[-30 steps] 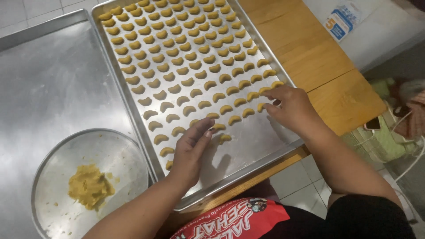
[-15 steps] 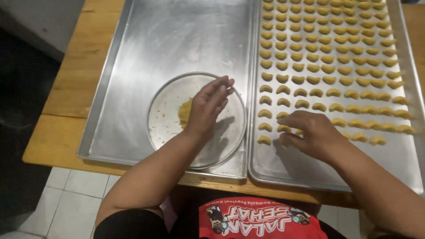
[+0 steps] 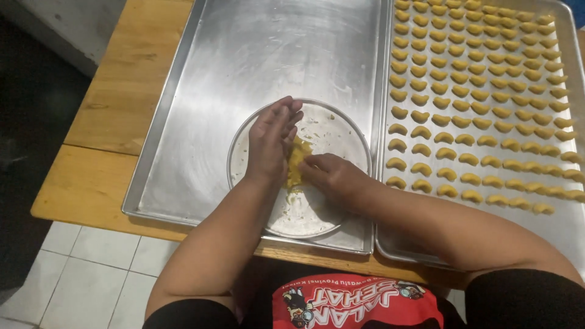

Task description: Forming crescent-shaped cookies from dough and placing them on a baking tray

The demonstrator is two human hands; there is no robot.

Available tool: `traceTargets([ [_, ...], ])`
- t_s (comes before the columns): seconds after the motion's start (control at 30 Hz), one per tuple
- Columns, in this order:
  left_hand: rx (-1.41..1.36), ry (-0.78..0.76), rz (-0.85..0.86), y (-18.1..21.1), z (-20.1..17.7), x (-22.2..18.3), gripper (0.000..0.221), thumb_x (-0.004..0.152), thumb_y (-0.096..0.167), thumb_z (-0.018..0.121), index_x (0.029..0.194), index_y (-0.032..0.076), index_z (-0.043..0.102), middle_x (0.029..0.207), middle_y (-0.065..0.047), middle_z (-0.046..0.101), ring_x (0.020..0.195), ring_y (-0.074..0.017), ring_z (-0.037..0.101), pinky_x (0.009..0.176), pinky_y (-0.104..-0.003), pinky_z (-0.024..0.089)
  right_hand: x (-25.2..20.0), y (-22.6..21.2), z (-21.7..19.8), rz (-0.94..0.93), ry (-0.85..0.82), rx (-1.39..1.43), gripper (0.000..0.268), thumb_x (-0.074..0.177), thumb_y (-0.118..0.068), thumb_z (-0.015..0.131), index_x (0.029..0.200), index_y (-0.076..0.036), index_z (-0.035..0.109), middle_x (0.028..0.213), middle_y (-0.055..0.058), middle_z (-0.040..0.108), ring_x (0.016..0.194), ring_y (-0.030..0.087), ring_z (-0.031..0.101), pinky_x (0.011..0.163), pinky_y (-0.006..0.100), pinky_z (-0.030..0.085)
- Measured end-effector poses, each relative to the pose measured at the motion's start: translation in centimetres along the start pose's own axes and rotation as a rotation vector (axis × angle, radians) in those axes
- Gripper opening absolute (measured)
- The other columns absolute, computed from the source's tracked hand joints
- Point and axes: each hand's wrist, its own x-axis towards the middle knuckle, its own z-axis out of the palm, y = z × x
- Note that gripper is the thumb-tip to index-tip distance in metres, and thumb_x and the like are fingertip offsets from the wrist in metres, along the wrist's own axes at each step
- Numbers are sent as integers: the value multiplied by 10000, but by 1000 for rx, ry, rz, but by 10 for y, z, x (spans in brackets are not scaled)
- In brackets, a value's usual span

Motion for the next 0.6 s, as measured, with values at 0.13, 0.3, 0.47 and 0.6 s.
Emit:
traceTargets([
  [0.13, -56, -64, -9, -11, 1, 1, 493, 1014, 370, 589, 1408, 77, 549, 1346, -145, 641, 1343, -335, 547, 1201, -606, 271, -2, 1, 12, 48, -14, 1, 132, 926, -134, 660, 999, -95, 762, 1020, 116, 723, 959, 318, 709, 808, 387, 588],
  [0.3, -65, -76, -7, -14, 3, 0, 483, 1003, 359, 610, 1394, 79, 563, 1298, -112, 657, 1291, -274, 573, 1198, -599, 273, -6, 2, 15, 97, -11, -11, 144, 949, -151, 624, 981, -92, 750, 928, 109, 704, 831, 284, 725, 727, 341, 595],
  [0.47, -48, -66, -39, -16, -1, 3, 503, 992, 382, 622, 1393, 85, 561, 1294, -111, 663, 1279, -260, 577, 1198, -559, 278, 20, 2, -44, 558, -258, 388, 93, 869, -123, 726, 896, -126, 814, 770, 84, 733, 735, 227, 756, 693, 320, 603],
  [0.6, -68, -112, -80, -18, 7, 1, 544, 1002, 380, 602, 1426, 48, 520, 1336, -167, 630, 1331, -311, 544, 1208, -586, 245, 21, 4, -86, 826, -190, 806, 168, 827, -99, 809, 958, 6, 810, 853, 226, 778, 803, 311, 752, 748, 451, 591],
])
